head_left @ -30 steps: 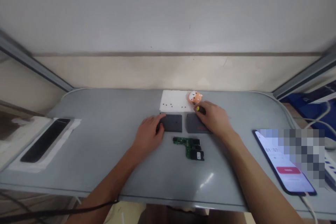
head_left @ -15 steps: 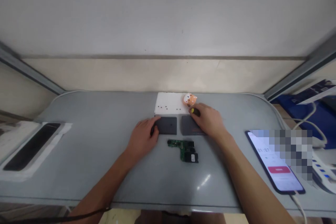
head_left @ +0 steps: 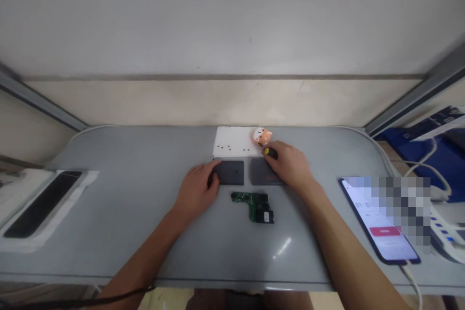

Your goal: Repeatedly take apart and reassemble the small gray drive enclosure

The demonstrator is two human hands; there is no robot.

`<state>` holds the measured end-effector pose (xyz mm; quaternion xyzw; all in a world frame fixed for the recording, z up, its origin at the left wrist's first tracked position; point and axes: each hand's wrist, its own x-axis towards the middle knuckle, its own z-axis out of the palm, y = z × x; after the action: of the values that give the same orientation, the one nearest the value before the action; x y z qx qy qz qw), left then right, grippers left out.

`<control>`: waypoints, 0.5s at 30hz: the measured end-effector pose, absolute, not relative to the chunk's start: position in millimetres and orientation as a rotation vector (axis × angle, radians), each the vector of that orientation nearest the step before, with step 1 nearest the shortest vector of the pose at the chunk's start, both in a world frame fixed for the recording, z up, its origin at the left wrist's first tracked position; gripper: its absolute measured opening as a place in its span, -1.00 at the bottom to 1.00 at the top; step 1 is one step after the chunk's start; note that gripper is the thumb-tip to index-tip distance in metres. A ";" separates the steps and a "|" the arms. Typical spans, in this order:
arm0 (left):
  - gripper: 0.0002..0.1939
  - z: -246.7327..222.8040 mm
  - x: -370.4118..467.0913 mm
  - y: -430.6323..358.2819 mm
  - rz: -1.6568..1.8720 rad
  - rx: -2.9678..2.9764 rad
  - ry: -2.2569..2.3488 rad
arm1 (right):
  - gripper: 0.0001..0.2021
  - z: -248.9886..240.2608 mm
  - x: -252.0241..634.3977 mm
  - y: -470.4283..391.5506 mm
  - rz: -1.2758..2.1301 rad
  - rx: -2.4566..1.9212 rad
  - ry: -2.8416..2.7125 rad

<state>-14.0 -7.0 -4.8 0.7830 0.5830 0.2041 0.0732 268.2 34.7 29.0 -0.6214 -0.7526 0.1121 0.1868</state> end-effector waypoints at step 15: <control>-0.55 -0.7 -12.7 -0.6 0.626 2.256 1.782 | -0.82 59.1 295.5 -39.4 -0.018 -1.560 -1.876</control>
<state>-12.7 -0.6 -0.7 0.7629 0.6026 0.2118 0.0997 295.5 -39.4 59.1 -0.6003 -0.7221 -0.0068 0.3436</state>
